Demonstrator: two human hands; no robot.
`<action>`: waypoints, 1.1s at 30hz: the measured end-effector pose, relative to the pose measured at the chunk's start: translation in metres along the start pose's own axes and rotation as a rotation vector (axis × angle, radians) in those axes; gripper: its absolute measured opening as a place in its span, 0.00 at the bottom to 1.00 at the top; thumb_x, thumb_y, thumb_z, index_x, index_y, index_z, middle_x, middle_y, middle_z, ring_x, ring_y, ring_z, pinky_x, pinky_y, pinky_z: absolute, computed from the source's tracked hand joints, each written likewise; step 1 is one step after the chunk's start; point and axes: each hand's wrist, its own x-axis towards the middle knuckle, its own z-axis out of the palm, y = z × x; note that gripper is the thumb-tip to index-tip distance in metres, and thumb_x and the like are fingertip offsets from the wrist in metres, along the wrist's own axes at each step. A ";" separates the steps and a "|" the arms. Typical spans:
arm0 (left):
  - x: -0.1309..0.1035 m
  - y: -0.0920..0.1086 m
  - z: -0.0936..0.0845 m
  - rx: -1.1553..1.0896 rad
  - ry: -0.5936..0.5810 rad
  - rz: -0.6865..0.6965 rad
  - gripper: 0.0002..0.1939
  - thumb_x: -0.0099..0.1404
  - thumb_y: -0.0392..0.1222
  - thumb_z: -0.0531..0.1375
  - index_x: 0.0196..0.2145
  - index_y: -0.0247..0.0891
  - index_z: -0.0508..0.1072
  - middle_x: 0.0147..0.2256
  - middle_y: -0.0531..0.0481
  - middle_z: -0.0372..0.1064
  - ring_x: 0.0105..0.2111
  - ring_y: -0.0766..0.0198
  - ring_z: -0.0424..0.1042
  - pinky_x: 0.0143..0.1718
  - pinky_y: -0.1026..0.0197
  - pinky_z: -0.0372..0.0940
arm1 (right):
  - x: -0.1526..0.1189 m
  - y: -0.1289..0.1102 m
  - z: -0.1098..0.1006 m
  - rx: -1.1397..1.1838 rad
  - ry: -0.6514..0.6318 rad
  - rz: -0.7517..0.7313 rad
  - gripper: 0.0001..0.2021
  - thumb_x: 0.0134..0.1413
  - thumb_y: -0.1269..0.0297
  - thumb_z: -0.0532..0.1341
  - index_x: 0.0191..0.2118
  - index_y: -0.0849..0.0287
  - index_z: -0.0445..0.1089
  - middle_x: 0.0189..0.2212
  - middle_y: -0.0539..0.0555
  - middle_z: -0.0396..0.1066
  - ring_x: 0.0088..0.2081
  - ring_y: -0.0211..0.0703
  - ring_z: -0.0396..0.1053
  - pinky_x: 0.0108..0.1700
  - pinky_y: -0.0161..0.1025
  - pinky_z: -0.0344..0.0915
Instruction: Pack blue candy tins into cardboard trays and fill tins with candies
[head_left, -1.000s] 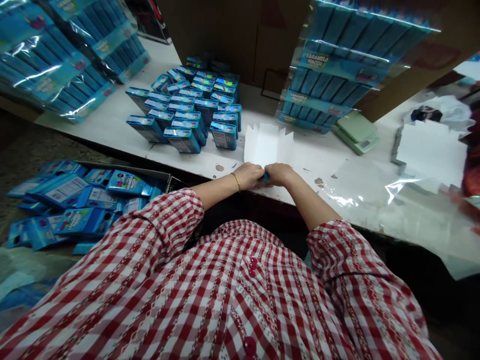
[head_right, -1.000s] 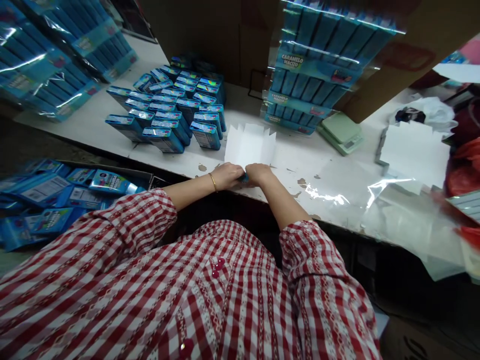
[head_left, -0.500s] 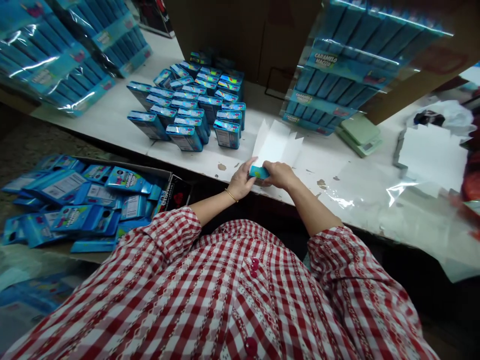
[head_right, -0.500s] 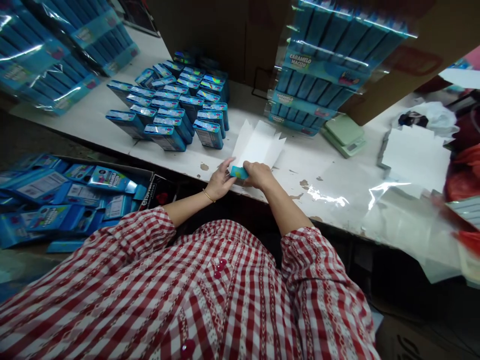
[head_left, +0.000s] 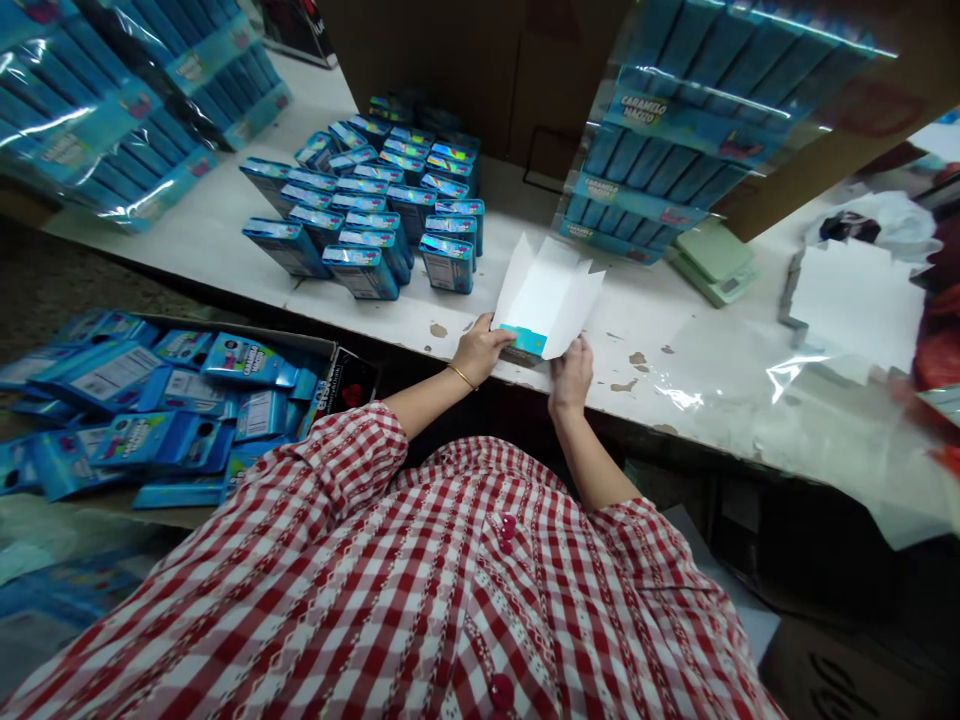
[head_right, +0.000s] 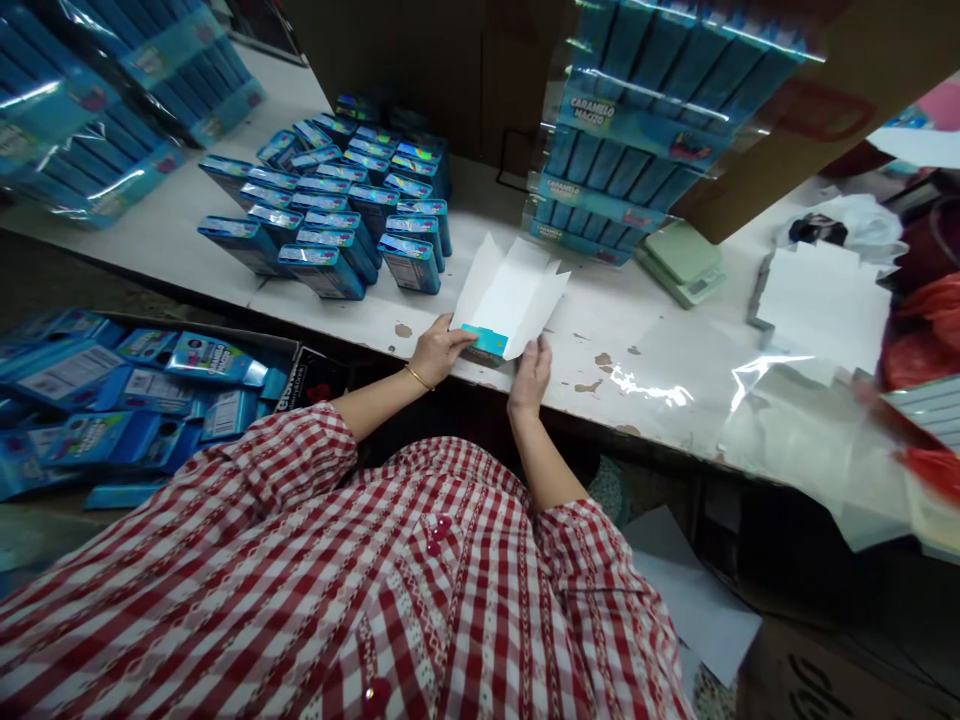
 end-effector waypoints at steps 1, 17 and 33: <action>0.000 0.001 0.000 -0.003 0.002 -0.004 0.11 0.64 0.39 0.55 0.38 0.41 0.77 0.46 0.46 0.64 0.43 0.62 0.68 0.45 0.61 0.65 | -0.003 0.001 0.004 0.036 -0.085 0.026 0.29 0.64 0.57 0.30 0.66 0.65 0.33 0.56 0.67 0.59 0.54 0.42 0.65 0.49 0.44 0.66; 0.007 0.010 -0.004 0.190 -0.232 -0.030 0.10 0.60 0.45 0.59 0.35 0.40 0.78 0.51 0.42 0.58 0.50 0.50 0.61 0.52 0.48 0.57 | 0.016 -0.057 -0.037 -0.474 -0.341 -0.409 0.25 0.57 0.59 0.56 0.59 0.58 0.57 0.57 0.61 0.60 0.60 0.53 0.53 0.62 0.57 0.43; 0.002 0.002 -0.031 -0.423 0.132 -0.141 0.17 0.62 0.44 0.55 0.47 0.35 0.68 0.48 0.43 0.66 0.41 0.62 0.70 0.42 0.61 0.65 | 0.046 -0.089 -0.010 -1.043 -1.231 -0.468 0.17 0.53 0.73 0.53 0.48 0.61 0.70 0.45 0.64 0.72 0.46 0.51 0.70 0.44 0.43 0.65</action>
